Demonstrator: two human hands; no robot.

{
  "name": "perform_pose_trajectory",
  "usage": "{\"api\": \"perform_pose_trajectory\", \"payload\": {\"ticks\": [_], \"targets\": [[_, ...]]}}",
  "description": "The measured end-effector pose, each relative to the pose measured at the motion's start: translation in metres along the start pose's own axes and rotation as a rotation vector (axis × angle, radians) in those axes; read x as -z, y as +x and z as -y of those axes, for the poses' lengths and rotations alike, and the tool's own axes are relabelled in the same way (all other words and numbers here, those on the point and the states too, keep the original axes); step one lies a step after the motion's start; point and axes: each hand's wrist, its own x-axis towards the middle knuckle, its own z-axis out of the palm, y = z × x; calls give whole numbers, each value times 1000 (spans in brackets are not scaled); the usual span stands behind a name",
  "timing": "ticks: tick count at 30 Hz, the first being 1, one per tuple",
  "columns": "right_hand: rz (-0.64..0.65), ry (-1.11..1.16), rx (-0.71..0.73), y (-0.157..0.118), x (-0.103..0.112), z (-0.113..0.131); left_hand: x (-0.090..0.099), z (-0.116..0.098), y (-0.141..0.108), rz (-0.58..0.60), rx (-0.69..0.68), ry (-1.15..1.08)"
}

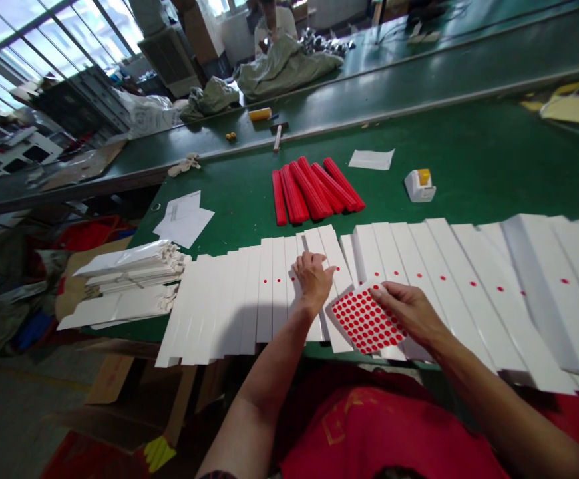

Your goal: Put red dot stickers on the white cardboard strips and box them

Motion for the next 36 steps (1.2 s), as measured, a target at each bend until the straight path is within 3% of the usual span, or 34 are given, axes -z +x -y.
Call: {"api": "perform_pose_trajectory", "payload": {"ticks": [6,10,17,22,28,32,34,36], "targets": [[24,-8,2,8,-3,-3,27,16,-14,489,-32,-378],[35,-18,9,11,-8,-3,34,17,-23,546,3,-545],[34,-15,27,13,-17,-1,33,17,-20,491,60,-616],[45,-14,-11,15,-18,-4,18,27,-1,253,96,-272],[42,-6,-8,17,-16,-7,3,25,7,79,22,63],[43,-25,13,18,-17,-6,5,21,2,-28,-49,170],[44,-38,29,19,-19,-4,10,20,0,-88,-7,190],[41,-34,45,20,-21,-1,16,22,-2,-75,48,152]]}}
